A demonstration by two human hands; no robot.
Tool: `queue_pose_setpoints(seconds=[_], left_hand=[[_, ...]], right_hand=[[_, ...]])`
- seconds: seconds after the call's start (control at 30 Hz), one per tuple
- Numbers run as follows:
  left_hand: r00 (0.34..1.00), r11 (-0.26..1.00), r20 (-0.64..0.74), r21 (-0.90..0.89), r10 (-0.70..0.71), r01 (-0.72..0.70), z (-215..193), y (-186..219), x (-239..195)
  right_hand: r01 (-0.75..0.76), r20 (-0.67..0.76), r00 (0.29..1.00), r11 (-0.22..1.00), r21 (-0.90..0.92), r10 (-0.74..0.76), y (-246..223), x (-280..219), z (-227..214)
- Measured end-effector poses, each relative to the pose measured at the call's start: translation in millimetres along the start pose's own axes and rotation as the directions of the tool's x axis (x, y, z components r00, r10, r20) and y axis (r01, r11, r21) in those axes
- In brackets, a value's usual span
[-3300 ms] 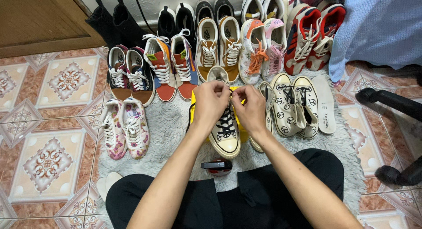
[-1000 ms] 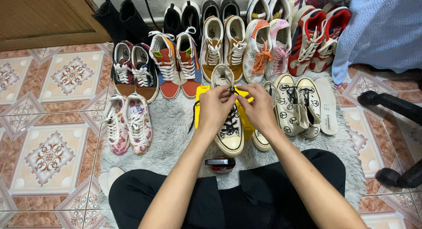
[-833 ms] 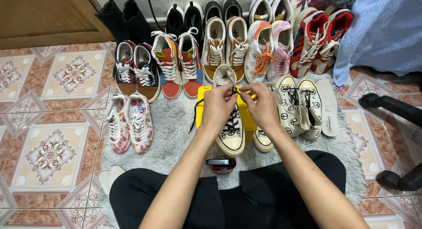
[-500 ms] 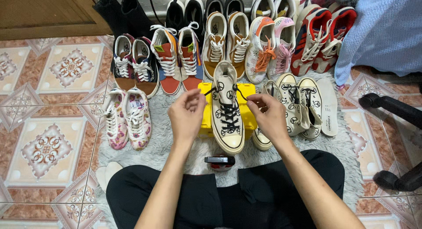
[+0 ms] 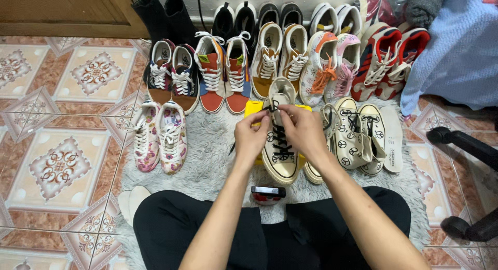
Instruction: The person sits on a rug and laces a white sneaker with black laces. They thread the laces through the eyelets, pull them tight, and tie a knot. The person then picks up the shoe to inspect the lacing before placing it back down.
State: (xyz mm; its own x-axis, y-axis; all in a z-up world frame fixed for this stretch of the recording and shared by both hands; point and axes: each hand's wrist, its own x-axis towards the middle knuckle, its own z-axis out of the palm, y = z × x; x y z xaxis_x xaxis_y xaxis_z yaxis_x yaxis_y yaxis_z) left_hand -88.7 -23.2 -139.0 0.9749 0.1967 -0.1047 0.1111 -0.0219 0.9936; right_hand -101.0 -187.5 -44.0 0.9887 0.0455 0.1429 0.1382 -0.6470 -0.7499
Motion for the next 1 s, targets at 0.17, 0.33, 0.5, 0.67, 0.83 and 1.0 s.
queue_pose_setpoints(seconds=[0.17,0.33,0.5,0.67,0.83,1.0], left_hand=[[0.973,0.973,-0.021,0.029,0.228,-0.227,0,19,-3],[0.916,0.903,0.036,0.154,0.4,-0.401,-2,19,11],[0.903,0.902,0.135,0.094,0.408,-0.422,-1,20,15],[0.877,0.871,0.184,0.142,0.443,-0.47,-4,15,16],[0.852,0.829,0.185,0.204,0.489,-0.52,-4,14,19],[0.863,0.855,0.168,0.144,0.475,-0.499,-4,13,19]], right_hand=[[-0.01,0.099,0.995,0.997,-0.072,0.017,-2,13,1],[-0.057,0.087,0.995,0.995,0.088,0.049,-2,13,2],[-0.117,0.113,0.988,0.99,0.074,0.108,3,23,-4],[-0.111,0.197,0.973,0.993,-0.051,0.118,-9,34,-17],[0.029,0.361,0.925,0.927,-0.374,0.117,-32,50,-38],[-0.019,0.437,0.884,0.946,-0.324,0.167,-41,90,-60]])
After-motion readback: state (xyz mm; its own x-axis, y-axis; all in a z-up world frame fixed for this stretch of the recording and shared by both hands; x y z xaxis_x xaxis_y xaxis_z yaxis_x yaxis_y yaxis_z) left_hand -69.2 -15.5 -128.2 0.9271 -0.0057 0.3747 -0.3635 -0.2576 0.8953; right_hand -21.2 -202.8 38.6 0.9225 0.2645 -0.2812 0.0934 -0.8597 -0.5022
